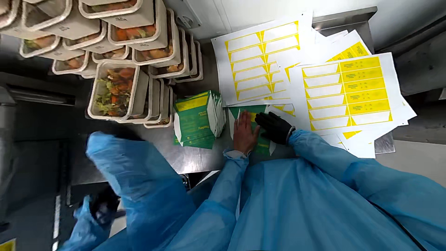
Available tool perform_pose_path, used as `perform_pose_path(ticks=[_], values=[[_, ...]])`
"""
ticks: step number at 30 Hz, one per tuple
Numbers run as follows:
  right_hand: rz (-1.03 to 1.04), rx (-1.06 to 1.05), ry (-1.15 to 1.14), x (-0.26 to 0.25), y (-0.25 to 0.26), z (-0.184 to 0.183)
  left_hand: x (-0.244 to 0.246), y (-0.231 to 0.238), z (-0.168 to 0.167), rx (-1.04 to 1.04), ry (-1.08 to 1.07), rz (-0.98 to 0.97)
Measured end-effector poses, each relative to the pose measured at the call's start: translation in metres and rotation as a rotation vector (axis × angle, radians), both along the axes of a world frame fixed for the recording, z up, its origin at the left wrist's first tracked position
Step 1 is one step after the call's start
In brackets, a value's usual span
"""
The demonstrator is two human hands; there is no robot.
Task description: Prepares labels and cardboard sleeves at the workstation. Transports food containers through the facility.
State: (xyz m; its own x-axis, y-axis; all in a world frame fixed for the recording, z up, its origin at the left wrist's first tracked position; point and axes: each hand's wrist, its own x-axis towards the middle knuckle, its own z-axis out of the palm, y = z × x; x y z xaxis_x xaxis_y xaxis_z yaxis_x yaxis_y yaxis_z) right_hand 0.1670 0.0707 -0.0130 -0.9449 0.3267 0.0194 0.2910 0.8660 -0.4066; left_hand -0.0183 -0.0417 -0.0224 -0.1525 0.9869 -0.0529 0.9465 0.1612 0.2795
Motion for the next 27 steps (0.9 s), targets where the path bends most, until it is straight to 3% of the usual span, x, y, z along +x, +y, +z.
perform_pose_path(ticks=[4,9,13,15,19,23,27], values=[[-0.073,0.000,-0.092,0.045,0.001,0.005,0.001,-0.002,0.012,-0.055,0.036,0.014],[-0.160,0.120,-0.087,0.093,-0.006,0.012,0.020,0.002,0.011,0.030,0.145,0.242],[-0.284,0.156,0.067,0.137,-0.021,0.032,0.027,-0.018,0.012,0.027,0.102,-0.019],[-0.346,0.132,0.086,0.161,-0.033,0.034,0.034,-0.028,0.006,-0.012,0.117,-0.046],[-0.406,0.049,0.058,0.185,-0.037,0.035,0.042,-0.024,0.010,-0.046,0.138,0.135],[-0.434,0.053,0.091,0.195,-0.033,0.035,0.051,-0.017,0.000,0.046,0.067,0.388],[-0.439,0.044,0.089,0.200,-0.033,0.028,0.053,-0.014,0.001,0.020,0.067,0.442]])
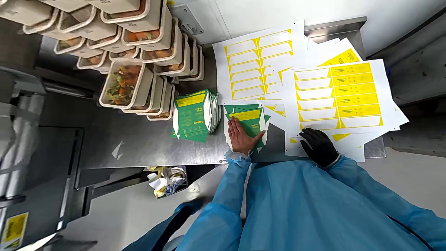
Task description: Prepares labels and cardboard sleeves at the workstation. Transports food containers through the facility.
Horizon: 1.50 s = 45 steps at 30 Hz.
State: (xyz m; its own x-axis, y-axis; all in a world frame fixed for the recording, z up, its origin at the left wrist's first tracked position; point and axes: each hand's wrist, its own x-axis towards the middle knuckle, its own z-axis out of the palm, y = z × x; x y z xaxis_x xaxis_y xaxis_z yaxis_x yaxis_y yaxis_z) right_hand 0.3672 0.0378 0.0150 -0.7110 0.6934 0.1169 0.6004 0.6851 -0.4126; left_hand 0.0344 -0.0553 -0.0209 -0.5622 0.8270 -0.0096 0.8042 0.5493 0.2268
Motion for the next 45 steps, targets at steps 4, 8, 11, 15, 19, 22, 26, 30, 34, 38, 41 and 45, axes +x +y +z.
perform_pose_path(ticks=[4,8,11,15,19,22,26,30,34,38,41,45], values=[[0.016,-0.021,-0.024,-0.003,-0.004,-0.005,-0.002,0.003,0.012,-0.077,-0.006,-0.009],[0.018,0.015,-0.002,-0.012,-0.005,0.000,-0.006,0.000,0.026,-0.017,-0.107,-0.054],[-0.019,0.016,0.023,-0.013,-0.005,0.010,-0.019,-0.027,0.044,-0.144,-0.162,-0.358],[-0.089,0.016,0.037,-0.005,-0.011,0.004,-0.023,-0.068,0.044,-0.351,-0.136,-0.602],[-0.110,0.032,0.035,-0.008,-0.015,0.000,-0.031,-0.077,0.064,-0.442,-0.170,-0.768],[-0.122,0.009,-0.020,-0.013,-0.017,0.005,-0.038,-0.084,0.070,-0.191,-0.065,-0.891],[-0.140,0.053,-0.031,-0.011,-0.016,0.014,-0.053,-0.090,0.117,0.445,-0.030,-0.796],[-0.261,0.064,-0.043,0.011,-0.001,0.012,-0.100,-0.096,0.158,0.717,0.093,-0.580],[-0.306,-0.098,-0.285,0.027,0.018,0.012,-0.169,-0.090,0.141,0.595,0.146,-0.381],[-0.222,-0.154,-0.347,0.039,0.027,0.009,-0.205,-0.083,0.108,0.363,0.110,-0.320],[-0.120,-0.146,-0.335,0.040,0.026,0.004,-0.223,-0.087,0.096,0.274,0.086,-0.298],[0.013,0.019,-0.371,0.046,0.017,-0.008,-0.212,-0.080,0.103,0.198,0.014,-0.265]])
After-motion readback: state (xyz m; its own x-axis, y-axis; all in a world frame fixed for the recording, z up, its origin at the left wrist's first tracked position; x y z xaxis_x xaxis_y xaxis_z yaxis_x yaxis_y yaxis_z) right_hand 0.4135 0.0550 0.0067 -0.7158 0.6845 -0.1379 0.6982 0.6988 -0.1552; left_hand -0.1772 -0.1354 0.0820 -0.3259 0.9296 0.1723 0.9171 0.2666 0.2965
